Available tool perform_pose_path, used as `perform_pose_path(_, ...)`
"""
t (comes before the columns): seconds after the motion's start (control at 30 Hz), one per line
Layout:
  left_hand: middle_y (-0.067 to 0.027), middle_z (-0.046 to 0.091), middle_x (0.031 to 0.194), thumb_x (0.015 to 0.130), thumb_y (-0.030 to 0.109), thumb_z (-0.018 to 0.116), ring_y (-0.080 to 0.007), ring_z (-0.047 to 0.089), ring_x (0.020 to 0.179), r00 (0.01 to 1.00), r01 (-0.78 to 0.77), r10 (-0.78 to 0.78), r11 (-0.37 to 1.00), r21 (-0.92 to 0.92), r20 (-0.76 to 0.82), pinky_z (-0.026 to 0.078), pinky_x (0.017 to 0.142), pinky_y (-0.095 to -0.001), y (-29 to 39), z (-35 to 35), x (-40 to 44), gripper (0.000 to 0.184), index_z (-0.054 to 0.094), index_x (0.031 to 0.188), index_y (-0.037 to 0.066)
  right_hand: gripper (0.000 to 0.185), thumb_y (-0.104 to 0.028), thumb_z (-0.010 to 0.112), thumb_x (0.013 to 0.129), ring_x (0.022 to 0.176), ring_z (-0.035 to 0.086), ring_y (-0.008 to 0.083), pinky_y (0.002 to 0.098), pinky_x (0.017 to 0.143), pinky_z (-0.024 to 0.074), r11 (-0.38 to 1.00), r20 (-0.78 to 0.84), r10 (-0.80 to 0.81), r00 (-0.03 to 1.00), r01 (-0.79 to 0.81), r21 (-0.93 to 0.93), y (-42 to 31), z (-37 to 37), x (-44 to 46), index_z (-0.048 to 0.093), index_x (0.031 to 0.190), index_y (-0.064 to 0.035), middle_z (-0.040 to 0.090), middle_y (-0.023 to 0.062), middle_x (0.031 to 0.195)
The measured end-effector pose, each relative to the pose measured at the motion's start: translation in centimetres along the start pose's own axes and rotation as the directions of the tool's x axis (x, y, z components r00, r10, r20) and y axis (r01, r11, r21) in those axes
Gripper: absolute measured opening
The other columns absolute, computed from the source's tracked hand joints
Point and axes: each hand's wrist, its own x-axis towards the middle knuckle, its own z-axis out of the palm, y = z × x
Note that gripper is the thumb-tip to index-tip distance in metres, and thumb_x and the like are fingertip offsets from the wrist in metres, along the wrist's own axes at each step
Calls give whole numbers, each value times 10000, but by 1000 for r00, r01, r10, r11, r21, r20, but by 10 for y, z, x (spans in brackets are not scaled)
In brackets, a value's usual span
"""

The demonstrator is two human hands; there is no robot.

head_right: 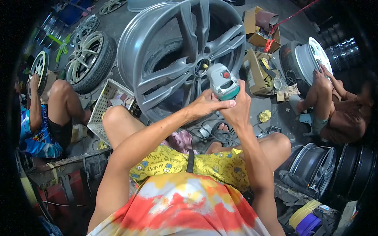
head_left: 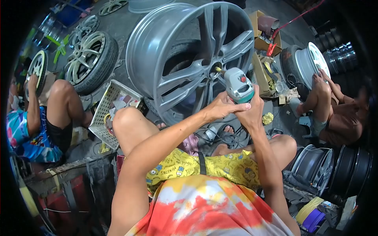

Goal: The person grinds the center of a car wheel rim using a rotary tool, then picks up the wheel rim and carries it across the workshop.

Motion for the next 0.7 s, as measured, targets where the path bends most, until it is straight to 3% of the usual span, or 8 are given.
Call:
perform_pose_path(0.17,-95,666,1334,874,317,895,-167,605,1233,999,-52,52,998,-27,6,453,1107,-339,2,-2,6,702,587,1407,-21,644,-203,934,713,913,761,428,444,772,588,999,-9,2,1000,-3,-36,-1,0,7,527,1175,-11,748,227,944)
perform_pose_path(0.33,-103,667,1341,878,317,889,-175,613,1230,998,47,-46,999,23,-44,466,1098,-344,-4,2,-3,693,587,1402,-21,642,-215,942,706,911,770,420,439,769,593,996,38,90,995,-90,7,-3,1,0,524,1145,-6,755,227,919)
perform_pose_path(0.43,-107,666,1347,874,317,892,-179,615,1240,992,25,-36,995,-95,-121,462,1108,-343,0,14,-6,721,566,1422,-19,625,-202,935,706,918,779,404,430,764,596,986,55,160,986,-163,46,-9,-5,-1,516,1128,-9,758,230,910)
perform_pose_path(0.5,-110,665,1353,881,296,886,-176,612,1253,978,144,-146,989,-22,-151,459,1114,-335,2,16,-6,733,538,1446,-17,611,-188,926,708,924,782,394,425,763,597,979,65,191,979,-195,66,-9,-7,-2,513,1122,-12,760,232,910)
perform_pose_path(0.6,-108,667,1349,881,285,886,-169,627,1230,997,45,-43,998,33,-59,493,1069,-322,2,12,5,738,527,1453,-13,579,-167,907,709,927,784,387,421,759,597,984,21,176,984,-176,7,-8,-9,0,516,1110,-19,761,231,909)
perform_pose_path(0.7,-103,671,1340,883,293,885,-164,636,1205,997,49,-50,999,-21,-55,510,1035,-312,2,12,9,725,538,1443,-9,596,-190,921,724,974,778,381,416,812,587,975,5,219,976,-219,27,-9,-13,3,556,1151,8,765,239,969)
